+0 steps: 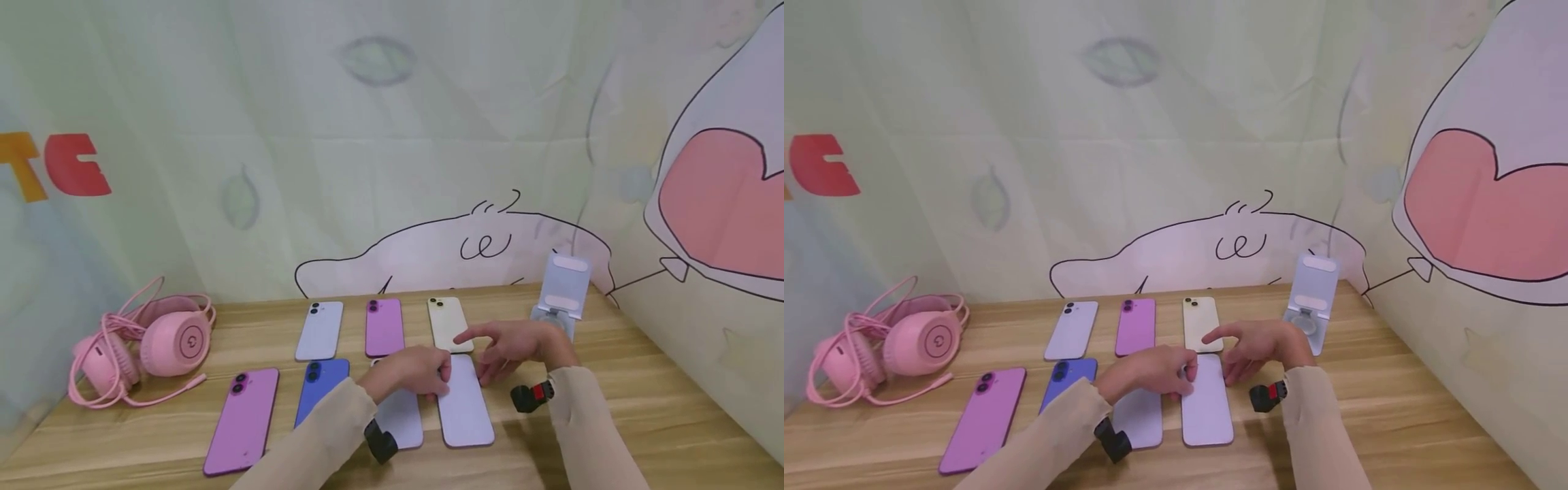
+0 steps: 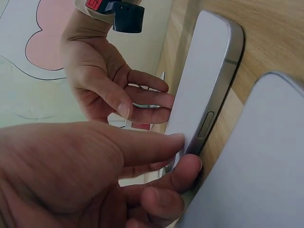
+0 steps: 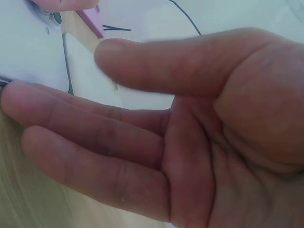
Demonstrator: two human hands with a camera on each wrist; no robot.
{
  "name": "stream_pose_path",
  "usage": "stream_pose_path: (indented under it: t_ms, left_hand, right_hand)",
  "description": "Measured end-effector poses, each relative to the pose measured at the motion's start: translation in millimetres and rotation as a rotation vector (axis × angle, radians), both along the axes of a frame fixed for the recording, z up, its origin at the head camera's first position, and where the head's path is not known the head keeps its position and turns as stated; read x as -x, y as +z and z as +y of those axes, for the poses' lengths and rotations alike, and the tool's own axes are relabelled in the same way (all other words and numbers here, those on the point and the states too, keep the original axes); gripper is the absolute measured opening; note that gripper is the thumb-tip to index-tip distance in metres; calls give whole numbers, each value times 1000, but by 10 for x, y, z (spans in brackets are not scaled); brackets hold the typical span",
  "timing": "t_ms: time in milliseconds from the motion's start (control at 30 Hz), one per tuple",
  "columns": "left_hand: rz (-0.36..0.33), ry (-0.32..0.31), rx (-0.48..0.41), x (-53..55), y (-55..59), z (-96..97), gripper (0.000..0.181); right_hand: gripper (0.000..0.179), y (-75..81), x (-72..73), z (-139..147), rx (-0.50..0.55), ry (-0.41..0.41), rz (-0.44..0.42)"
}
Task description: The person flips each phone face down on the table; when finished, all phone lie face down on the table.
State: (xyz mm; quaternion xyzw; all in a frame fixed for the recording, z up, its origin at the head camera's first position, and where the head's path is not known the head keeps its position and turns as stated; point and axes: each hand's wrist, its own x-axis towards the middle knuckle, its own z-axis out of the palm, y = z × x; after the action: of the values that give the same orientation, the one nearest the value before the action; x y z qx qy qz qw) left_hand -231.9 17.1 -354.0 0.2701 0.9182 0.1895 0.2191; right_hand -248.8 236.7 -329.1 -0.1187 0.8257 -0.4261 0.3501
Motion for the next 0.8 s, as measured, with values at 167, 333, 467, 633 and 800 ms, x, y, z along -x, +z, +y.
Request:
stream_pose_path:
  t_ms: [167,333,467,633,800]
  left_hand:
    - [-21,-54,-1,2,24,-48,13]
    - [-43,-83,-11,8,114,-101,7]
    - [-28,-78,-48,25,158,-177,5]
    - [13,-37,-96,25,158,-366,5]
    - [90,30,-150,11,129,-610,9]
  right_hand:
    - [49,12,-18,5,-5,13,3]
    - [47,62,-21,-15,-27,31,34]
    - [45,70,-2,-38,-41,36,69]
    - [42,21,35,-79,-46,45,136]
    - [41,-16,61,-96,-24,53,193]
